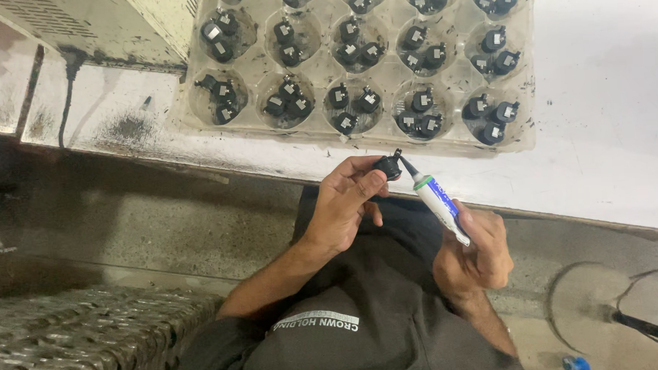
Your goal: The person picks black plug-shaped components one at a time from a plastic tray and squeezes adhesive from a tube onto each one, then places the treated component back in the tray. Midway, the person handles the tube, appearing to uncap or reposition it, before resuming treating more components.
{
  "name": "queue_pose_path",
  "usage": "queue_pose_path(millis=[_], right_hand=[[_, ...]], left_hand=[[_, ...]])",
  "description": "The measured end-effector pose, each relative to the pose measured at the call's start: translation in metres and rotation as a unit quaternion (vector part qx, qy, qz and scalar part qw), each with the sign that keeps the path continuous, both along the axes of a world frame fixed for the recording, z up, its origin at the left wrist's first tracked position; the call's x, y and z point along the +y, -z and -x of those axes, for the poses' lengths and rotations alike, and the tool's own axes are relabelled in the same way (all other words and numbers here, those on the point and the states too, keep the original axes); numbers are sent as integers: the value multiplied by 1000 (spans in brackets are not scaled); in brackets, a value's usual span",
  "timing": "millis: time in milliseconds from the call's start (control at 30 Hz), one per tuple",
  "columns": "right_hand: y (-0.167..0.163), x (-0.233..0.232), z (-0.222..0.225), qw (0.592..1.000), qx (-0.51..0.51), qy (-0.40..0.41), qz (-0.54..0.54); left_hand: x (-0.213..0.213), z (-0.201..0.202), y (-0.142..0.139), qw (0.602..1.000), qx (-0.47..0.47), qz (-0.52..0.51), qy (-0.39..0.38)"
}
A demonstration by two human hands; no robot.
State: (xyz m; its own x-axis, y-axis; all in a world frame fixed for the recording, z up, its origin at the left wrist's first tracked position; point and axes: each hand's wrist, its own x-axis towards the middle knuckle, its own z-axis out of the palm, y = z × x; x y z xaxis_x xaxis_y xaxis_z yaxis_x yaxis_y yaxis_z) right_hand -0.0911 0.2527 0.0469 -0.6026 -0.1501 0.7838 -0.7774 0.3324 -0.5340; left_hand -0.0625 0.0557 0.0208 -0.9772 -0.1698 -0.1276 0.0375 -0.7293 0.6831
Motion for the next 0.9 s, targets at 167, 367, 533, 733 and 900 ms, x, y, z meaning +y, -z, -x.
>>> queue_pose_path(millis=[167,367,533,733,900], right_hand=[[-3,-2,-4,1000,0,9,2],[-4,0,-10,1000,4,-1,1],[-6,-1,-14,1000,9,-1,0],[-5,-3,-8,1000,28,-6,-11],[-4,-1,-14,1000,20,-7,-3]], left_hand=[[4,-3,1,1000,-2,5,0],[6,-11,2,1000,-3,6,2],[5,-15,1,1000,-4,6,-5],[0,-14,-2,1000,6,8,-2],[2,-19,-2,1000,2,7,-8]])
